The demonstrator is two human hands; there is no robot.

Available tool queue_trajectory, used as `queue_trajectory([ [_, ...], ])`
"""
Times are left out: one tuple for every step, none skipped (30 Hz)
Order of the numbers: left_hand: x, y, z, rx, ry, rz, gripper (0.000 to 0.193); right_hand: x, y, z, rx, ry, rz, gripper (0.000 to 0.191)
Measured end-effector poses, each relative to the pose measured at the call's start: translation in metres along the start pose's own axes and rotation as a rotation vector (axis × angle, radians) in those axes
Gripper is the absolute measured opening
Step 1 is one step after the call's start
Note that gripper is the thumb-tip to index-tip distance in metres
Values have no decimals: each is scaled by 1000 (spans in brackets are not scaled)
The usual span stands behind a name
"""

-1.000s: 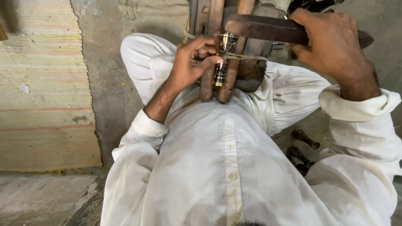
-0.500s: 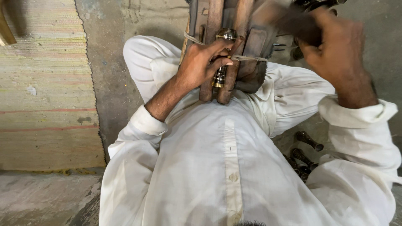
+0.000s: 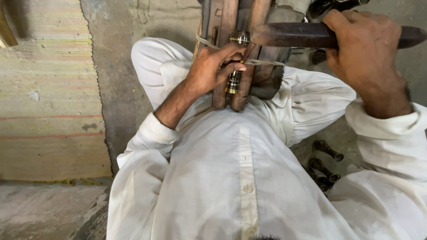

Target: The person sits cross-legged on the floor with a wooden clamp holding a brass vase on their lap. They hold a small chisel against the vase surface and strike it with a wooden mallet, rotating the vase to engrave decorative patterns, then lift the vase out of the clamp and loosen the strap around the clamp.

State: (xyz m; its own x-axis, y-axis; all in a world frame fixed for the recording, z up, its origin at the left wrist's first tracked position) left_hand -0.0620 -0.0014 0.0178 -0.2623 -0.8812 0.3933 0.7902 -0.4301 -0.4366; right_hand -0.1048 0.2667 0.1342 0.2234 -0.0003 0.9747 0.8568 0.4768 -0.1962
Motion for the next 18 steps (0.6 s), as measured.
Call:
queue_trajectory([
  [-1, 0, -1, 7, 23, 1, 36, 1, 0, 0, -8, -18, 10, 24],
  [-1, 0, -1, -33, -4, 13, 38, 2, -1, 2, -30, -77, 13, 23],
  [-1, 0, 0, -68, -31, 28, 39, 3, -2, 1, -31, -94, 15, 24],
  [0, 1, 0, -98, -60, 45, 40, 5, -2, 1, -32, -110, 17, 24],
  [-2, 3, -2, -65, -36, 34, 40, 6, -3, -2, -16, -84, 18, 24],
  [-4, 4, -5, -33, -16, 24, 41, 7, -4, -5, 3, -58, 23, 25],
  [-4, 5, -9, -6, 1, 14, 41, 8, -7, -7, 21, -32, 34, 25],
  [-4, 6, -10, -22, 3, 28, 40, 10, -9, -9, 37, -2, 46, 26],
  [-5, 7, -11, -40, 8, 40, 40, 13, -10, -9, 25, -20, 45, 27],
  [-6, 7, -11, -58, 18, 50, 40, 15, -11, -9, 12, -38, 45, 28],
  [-7, 7, -13, -63, 16, 54, 40, 18, -10, -7, -21, -106, 33, 30],
  [-7, 8, -14, -65, 9, 62, 40, 19, -11, -7, -38, -144, 6, 32],
  [-7, 11, -15, -62, 1, 71, 41, 19, -12, -7, -56, -182, -20, 33],
  [-8, 12, -16, -70, 26, 76, 41, 18, -12, -6, -62, -187, -61, 35],
  [-8, 13, -18, -80, 48, 82, 41, 18, -13, -8, -41, -162, -46, 35],
  [-8, 14, -19, -95, 70, 85, 41, 19, -14, -8, -21, -138, -32, 34],
  [-9, 15, -22, -91, 73, 89, 40, 21, -14, -10, 21, -81, 34, 30],
  [-10, 17, -24, -85, 80, 94, 38, 23, -16, -10, 28, -74, 65, 29],
])
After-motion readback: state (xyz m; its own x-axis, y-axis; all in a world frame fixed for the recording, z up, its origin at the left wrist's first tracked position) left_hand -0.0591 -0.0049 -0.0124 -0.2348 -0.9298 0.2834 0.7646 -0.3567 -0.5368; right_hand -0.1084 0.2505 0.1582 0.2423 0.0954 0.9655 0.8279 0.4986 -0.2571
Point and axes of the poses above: each hand's wrist, its own y-axis away from the middle knuckle, its own x-axis out of the back of the hand, z = x × y, the point moved 5 cm from there along -y, towards the middle knuckle, and after that the axes turned 15 degrees about -x, right-handed, at the moved point
